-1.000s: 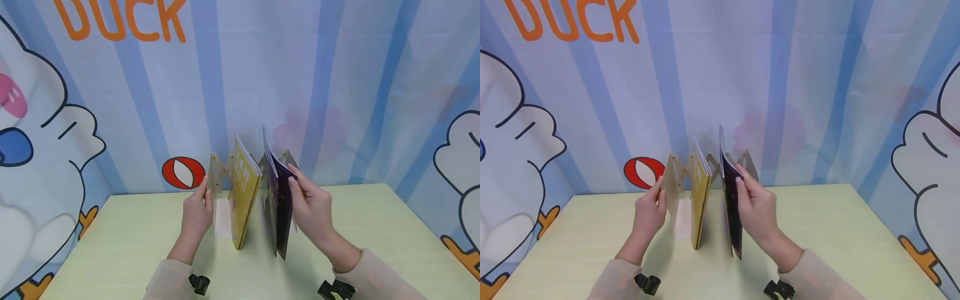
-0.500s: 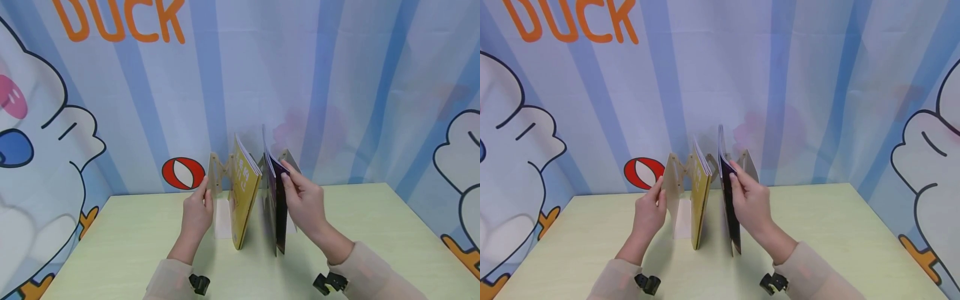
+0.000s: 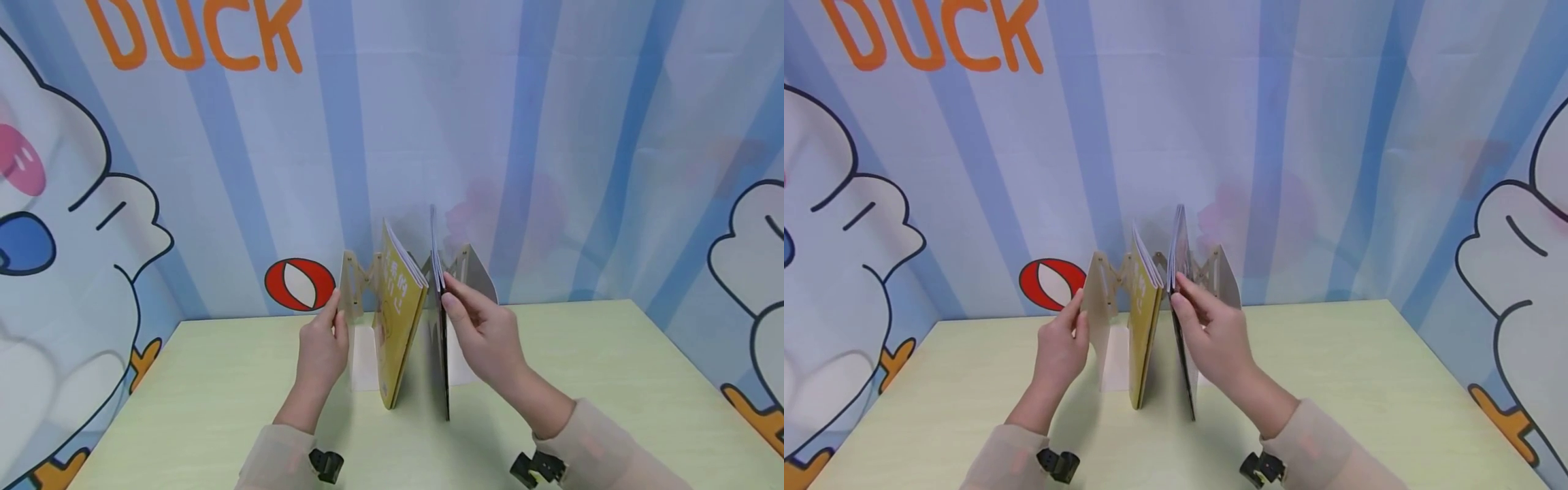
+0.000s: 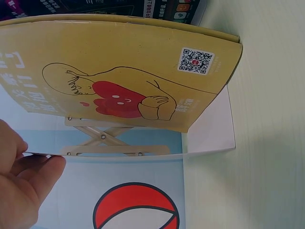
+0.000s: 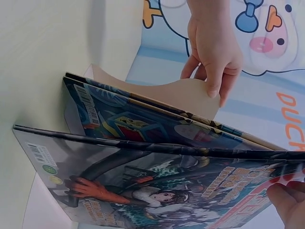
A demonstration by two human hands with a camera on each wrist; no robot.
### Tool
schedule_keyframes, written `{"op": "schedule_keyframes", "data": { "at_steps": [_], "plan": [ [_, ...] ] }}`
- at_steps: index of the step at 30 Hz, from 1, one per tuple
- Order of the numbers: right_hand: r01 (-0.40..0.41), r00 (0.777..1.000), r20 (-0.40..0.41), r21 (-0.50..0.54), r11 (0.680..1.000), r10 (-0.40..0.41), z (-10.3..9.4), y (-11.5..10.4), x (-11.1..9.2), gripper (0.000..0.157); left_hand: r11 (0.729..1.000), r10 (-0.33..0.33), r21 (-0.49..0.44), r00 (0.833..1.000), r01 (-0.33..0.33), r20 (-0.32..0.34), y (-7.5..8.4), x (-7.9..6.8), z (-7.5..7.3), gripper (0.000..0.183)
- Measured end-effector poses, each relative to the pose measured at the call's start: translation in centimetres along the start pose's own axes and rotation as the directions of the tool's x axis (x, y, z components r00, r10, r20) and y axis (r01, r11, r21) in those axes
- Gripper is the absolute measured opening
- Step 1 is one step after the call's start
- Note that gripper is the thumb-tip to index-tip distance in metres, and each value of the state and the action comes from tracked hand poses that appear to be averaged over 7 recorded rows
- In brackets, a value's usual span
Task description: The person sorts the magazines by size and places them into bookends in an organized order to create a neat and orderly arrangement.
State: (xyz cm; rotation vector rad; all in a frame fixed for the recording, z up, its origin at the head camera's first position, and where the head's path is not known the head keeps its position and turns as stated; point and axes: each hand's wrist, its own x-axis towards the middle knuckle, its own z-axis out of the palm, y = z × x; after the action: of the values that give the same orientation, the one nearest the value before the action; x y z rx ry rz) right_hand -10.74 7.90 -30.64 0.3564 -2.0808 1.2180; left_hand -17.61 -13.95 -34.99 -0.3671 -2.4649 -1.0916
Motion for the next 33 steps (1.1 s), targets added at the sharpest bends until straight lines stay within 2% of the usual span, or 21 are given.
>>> {"op": "schedule_keyframes", "data": {
  "at_steps": [6, 19, 33],
  "plan": [
    [-0.021, 1.000, 0.010, -0.001, 1.000, 0.021, 0.0, 0.0, -0.4, 0.032, 1.000, -0.004, -0.001, 1.000, 0.004, 0.005, -0.1, 0.0, 0.0, 0.043],
    [0.025, 1.000, 0.007, 0.002, 1.000, -0.025, -0.1, 0.5, -1.0, 0.033, 0.998, 0.014, -0.064, 0.999, -0.011, 0.040, -0.3, 0.3, -0.8, 0.044],
    [0.026, 1.000, 0.015, -0.003, 1.000, -0.026, 0.2, 0.5, -1.2, 0.033, 0.994, -0.043, -0.095, 0.997, 0.048, 0.061, -0.7, 0.9, -1.3, 0.044]
  ]
}}
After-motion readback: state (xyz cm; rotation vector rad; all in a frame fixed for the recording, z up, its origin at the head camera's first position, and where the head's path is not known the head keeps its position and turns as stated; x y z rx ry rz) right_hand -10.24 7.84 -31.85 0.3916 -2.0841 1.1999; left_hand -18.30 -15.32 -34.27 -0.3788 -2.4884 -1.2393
